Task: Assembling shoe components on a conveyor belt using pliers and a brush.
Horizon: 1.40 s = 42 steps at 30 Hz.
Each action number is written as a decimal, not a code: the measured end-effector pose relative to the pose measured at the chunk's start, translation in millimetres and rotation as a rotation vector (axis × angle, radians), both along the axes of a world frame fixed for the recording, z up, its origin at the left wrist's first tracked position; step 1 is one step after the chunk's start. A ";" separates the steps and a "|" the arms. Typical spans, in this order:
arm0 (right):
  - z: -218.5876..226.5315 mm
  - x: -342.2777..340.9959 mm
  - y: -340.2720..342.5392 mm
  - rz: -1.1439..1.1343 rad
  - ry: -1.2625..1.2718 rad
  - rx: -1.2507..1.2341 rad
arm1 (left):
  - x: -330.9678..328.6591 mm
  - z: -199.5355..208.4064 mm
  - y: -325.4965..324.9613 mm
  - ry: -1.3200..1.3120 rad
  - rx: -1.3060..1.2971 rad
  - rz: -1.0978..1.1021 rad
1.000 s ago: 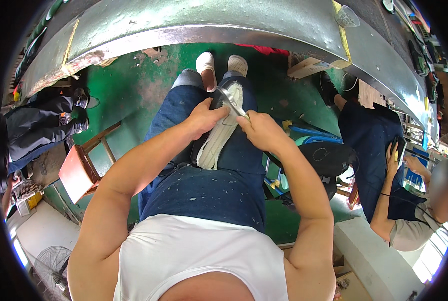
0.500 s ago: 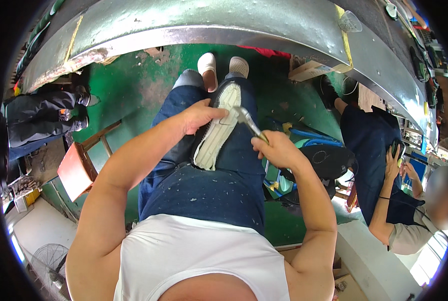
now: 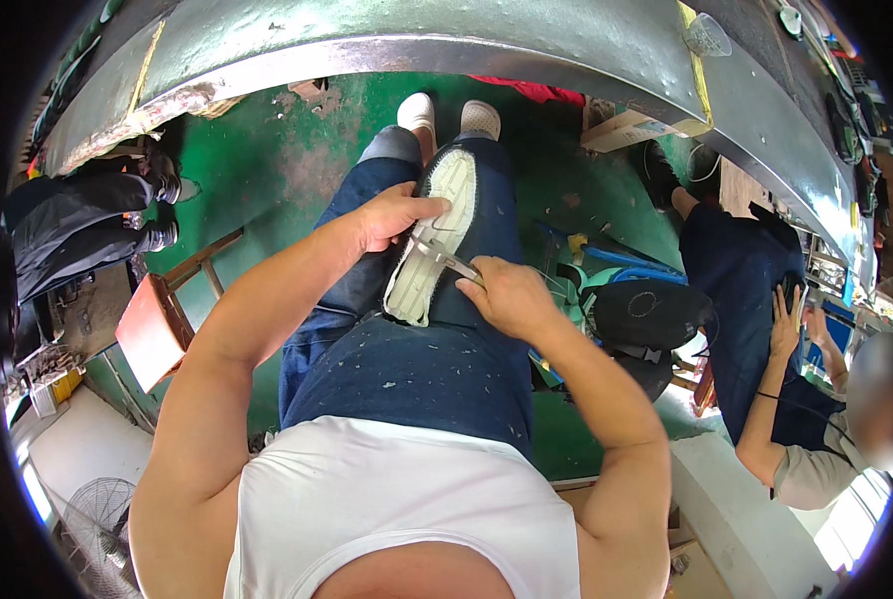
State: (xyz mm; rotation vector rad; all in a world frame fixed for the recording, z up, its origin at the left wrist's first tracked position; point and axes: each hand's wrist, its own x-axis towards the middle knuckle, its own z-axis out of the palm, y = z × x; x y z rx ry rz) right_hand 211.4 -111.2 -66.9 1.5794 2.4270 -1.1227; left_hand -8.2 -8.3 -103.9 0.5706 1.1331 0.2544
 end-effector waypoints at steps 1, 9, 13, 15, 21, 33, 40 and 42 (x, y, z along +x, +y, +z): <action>-7.4 -2.9 -11.8 -0.095 0.073 0.083 | -1.4 -8.7 -1.6 0.000 0.001 0.005; 18.1 14.2 -29.1 -0.240 0.051 -0.241 | -14.8 -7.8 -37.7 -0.150 0.293 -0.178; 24.0 10.9 -31.6 -0.121 -0.066 -0.127 | -11.2 -5.8 -45.8 -0.206 0.250 -0.054; 28.8 5.6 -45.4 -0.062 -0.083 0.126 | -4.7 -9.0 -48.6 -0.077 0.319 -0.032; 40.0 -0.8 -62.0 -0.055 -0.159 -0.074 | 6.9 -14.8 -68.9 0.437 0.850 -0.160; 34.7 37.5 -27.2 -0.306 0.270 -0.991 | -29.5 -23.6 -111.3 0.063 0.588 -0.201; 25.3 -15.1 -31.1 -0.182 0.017 -0.140 | -27.6 -14.8 -104.5 0.193 0.708 -0.290; 18.3 -10.3 -33.2 -0.162 0.057 -0.141 | -40.4 -9.5 -92.6 0.085 0.597 -0.340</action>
